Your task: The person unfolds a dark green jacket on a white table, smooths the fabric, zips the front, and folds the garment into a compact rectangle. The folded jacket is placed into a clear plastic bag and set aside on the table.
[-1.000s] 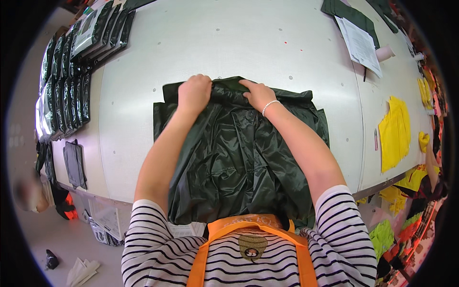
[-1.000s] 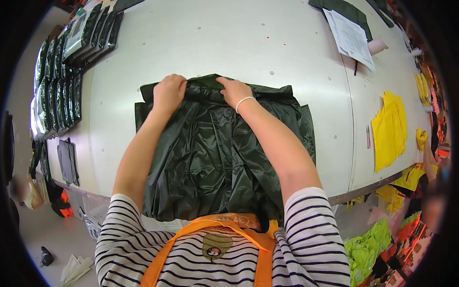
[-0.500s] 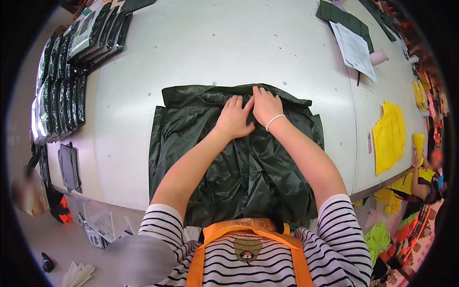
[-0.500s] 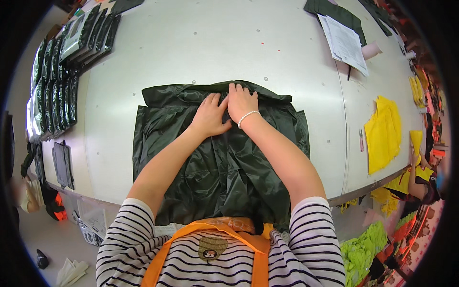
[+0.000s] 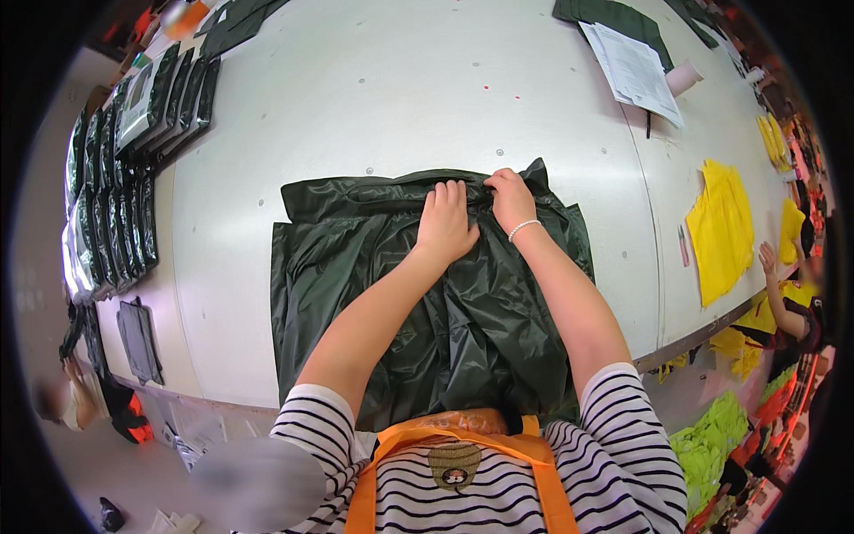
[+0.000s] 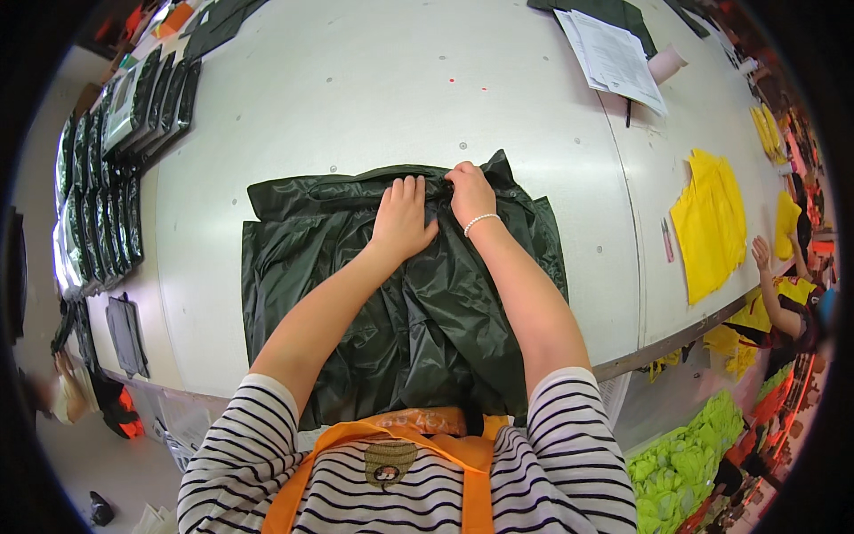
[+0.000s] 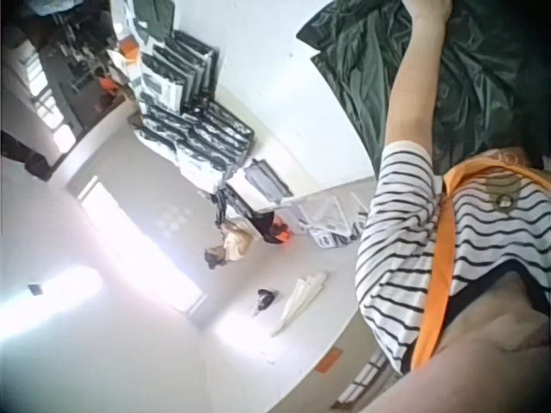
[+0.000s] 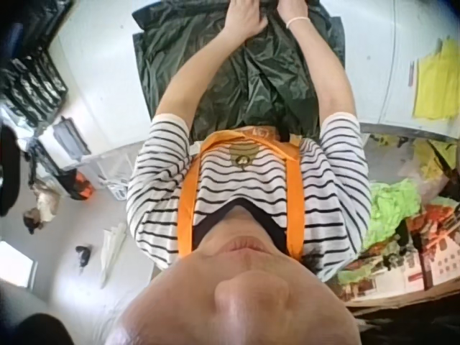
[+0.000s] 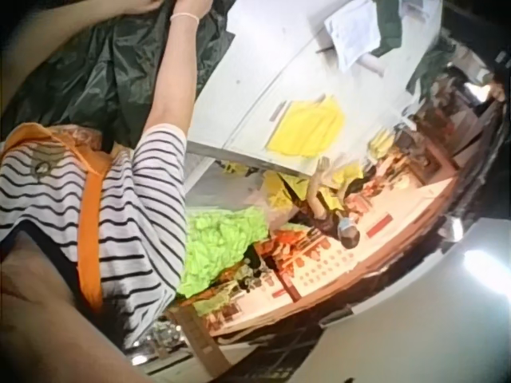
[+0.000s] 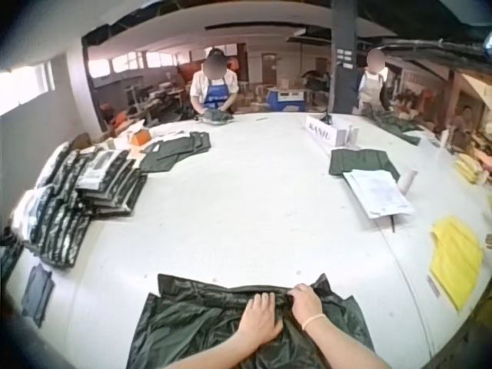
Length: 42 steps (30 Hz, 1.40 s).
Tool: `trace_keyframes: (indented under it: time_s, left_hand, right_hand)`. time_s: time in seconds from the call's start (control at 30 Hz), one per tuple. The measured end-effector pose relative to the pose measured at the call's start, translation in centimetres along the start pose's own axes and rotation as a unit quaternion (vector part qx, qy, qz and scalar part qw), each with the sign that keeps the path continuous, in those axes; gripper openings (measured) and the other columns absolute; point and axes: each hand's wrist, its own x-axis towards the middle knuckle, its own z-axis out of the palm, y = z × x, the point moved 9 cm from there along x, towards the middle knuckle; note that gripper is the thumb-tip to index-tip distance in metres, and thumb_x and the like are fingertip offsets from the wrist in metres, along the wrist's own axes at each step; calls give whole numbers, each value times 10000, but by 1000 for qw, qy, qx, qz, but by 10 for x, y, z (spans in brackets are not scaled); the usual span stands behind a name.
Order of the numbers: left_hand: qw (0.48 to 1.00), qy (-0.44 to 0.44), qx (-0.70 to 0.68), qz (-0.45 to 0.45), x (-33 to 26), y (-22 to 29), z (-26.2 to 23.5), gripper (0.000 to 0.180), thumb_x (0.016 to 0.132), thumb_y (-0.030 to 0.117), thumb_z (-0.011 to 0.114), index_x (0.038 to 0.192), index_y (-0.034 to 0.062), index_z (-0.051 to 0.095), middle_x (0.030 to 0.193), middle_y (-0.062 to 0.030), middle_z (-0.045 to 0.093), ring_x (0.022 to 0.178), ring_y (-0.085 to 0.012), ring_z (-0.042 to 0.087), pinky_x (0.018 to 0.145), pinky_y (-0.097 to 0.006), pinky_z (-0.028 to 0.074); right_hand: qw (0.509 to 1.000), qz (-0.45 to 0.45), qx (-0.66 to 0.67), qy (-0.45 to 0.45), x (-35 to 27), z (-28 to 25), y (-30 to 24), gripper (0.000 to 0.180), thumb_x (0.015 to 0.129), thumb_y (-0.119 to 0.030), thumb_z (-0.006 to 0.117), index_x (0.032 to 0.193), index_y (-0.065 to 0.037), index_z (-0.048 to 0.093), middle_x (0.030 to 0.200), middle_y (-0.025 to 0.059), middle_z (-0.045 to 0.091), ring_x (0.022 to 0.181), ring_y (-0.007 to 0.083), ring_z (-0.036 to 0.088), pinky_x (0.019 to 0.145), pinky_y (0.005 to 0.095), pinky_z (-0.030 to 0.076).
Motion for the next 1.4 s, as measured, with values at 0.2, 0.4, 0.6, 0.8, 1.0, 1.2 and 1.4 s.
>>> trace_keyframes:
  time_s: [0.2,0.4,0.6,0.8,1.0,1.2,1.4]
  left_hand:
    - [994,36,-98,13,-9,-3,-2,709,758,326,631,1383,94,390,1206,-216,465,1118,-353,438,973,-452,386]
    - [998,44,-43,1,-5,3,0,633,756,326,623,1323,89,473,1180,-206,470,1095,-355,443,963,-447,397]
    - [994,63,-90,18,-15,-2,-3,628,765,339,628,1333,123,471,1248,-228,442,1155,-387,415,975,-462,392]
    - [988,70,-137,-4,-14,-1,-12,644,757,344,659,1335,132,472,1240,-227,458,1158,-404,418,962,-464,407]
    - [991,95,-90,-16,-8,-3,-9,487,746,348,665,1157,94,605,1151,-178,513,1079,-352,489,830,-419,496]
    - [987,17,-112,-118,4,-21,-10,378,752,408,648,928,74,671,984,-133,552,1017,-304,519,753,-426,515]
    - [939,95,-301,-139,1,-31,-14,340,731,368,725,869,67,651,1013,-136,559,1004,-294,509,848,-409,451]
  right_hand:
    - [998,-49,30,-27,-2,-6,-10,117,780,-25,616,887,-50,658,978,73,562,989,261,541,839,351,484]
    - [974,-171,-114,-99,5,4,-13,77,790,-16,588,860,-48,599,952,104,538,954,270,517,852,338,471]
    - [985,-135,20,-106,2,-4,-14,222,707,-53,712,920,-57,648,943,93,555,979,273,527,845,351,467]
    - [991,-94,76,-65,7,-3,-8,140,727,-19,679,858,-42,635,908,99,575,946,288,541,842,369,461]
    - [985,-122,114,-29,0,-15,-18,105,750,-3,646,843,-29,604,897,98,568,929,288,539,823,367,459]
    - [971,-158,181,-13,-9,-33,-24,99,750,5,645,840,-27,617,870,86,585,865,269,565,758,347,472]
    - [972,-90,217,-3,-3,-34,-21,122,734,-28,686,850,-28,652,860,77,586,848,253,578,739,338,479]
